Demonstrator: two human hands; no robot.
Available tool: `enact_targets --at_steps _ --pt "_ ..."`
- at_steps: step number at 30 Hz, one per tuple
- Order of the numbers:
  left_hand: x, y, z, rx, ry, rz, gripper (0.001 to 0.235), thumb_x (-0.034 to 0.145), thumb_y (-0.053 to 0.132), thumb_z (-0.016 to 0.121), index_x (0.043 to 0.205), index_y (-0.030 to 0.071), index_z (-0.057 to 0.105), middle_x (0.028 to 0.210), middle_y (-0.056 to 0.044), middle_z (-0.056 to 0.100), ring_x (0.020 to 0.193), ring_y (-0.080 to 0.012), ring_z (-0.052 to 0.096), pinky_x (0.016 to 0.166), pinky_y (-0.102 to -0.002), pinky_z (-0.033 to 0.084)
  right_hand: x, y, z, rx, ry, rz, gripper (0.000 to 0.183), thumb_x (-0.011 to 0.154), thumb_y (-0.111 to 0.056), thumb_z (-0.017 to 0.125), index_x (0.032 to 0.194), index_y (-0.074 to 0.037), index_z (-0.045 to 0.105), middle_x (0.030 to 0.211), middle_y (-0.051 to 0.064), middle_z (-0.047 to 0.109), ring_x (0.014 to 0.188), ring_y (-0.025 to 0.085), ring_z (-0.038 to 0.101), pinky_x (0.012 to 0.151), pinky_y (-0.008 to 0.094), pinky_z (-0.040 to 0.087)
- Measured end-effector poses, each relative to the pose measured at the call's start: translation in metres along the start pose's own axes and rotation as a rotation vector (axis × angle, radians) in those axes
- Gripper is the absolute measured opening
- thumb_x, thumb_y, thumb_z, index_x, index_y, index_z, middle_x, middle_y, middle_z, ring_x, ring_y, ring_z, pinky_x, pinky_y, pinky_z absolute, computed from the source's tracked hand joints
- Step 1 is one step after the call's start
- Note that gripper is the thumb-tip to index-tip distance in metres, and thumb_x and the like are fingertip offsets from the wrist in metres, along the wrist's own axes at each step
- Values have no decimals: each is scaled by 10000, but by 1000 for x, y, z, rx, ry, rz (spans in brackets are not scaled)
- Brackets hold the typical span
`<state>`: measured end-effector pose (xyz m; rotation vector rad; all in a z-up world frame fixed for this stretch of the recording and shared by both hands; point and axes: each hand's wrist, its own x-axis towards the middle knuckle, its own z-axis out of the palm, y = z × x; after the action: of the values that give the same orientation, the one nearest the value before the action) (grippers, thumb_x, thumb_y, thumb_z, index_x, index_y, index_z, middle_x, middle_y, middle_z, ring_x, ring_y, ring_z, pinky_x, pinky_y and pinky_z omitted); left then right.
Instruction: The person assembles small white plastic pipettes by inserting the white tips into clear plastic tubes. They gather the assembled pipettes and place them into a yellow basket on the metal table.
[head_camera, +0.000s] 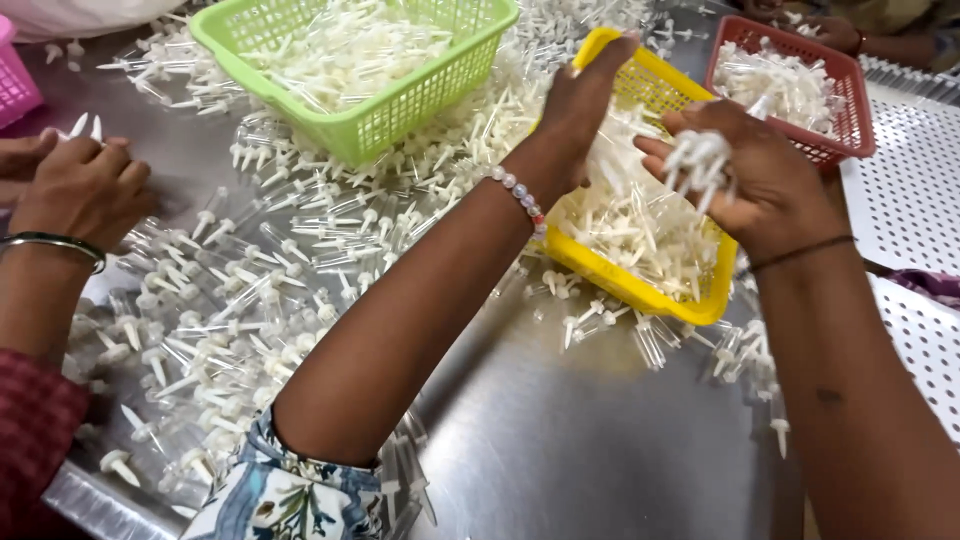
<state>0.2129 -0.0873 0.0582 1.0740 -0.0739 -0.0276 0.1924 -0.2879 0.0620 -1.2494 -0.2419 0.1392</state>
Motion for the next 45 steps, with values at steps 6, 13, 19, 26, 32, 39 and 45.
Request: enact_targets --at_steps 6,13,19,26,32,39,45 --pt "-7 -42 2 719 198 547 674 949 566 683 1323 10 624 1344 -239 611 1381 -419 419 1119 -628 156 -62 -15 15 52 64 166 504 976 -177 702 1362 -6 426 1256 143 604 1308 456 673 957 429 608" --pt "-191 -5 -12 640 108 419 348 907 396 657 919 60 747 843 -90 777 822 -210 778 784 -357 588 -126 -13 55 118 -60 109 410 972 -159 680 1303 -31 475 1236 121 587 1374 411 601 1005 439 606" --pt "-274 -7 -25 848 -127 141 289 860 383 715 897 104 780 756 -40 769 646 -167 733 638 -333 569 -176 22 88 19 40 163 298 918 -144 641 1178 -62 520 1205 169 668 1265 413 637 908 500 595" --pt "-285 -29 -54 521 -146 -46 244 935 263 693 1026 47 760 760 -5 746 630 -76 668 608 -244 535 -171 19 106 -38 93 282 307 862 -84 655 1141 -70 526 1146 224 693 1176 386 707 868 511 641" --pt "-273 -36 -82 100 -4 -79 288 964 238 691 1089 -16 740 767 -19 715 653 -48 625 602 -197 510 -51 -15 65 -216 87 -242 257 977 -16 695 1187 -27 547 1050 132 686 993 263 731 824 399 625" --pt "-272 -42 -89 43 31 -197 274 947 261 697 1025 6 758 720 -20 726 602 -65 619 555 -211 467 123 62 -33 -1288 -4 -391 378 1007 -339 747 1136 15 713 1078 126 719 988 249 683 902 377 526" --pt "-277 -41 -82 53 -16 -219 277 944 280 696 1017 21 763 714 -16 720 606 -64 620 570 -218 479 79 30 -9 -927 188 -112 671 981 -529 680 1382 -35 466 1284 129 620 1170 195 571 970 310 460"
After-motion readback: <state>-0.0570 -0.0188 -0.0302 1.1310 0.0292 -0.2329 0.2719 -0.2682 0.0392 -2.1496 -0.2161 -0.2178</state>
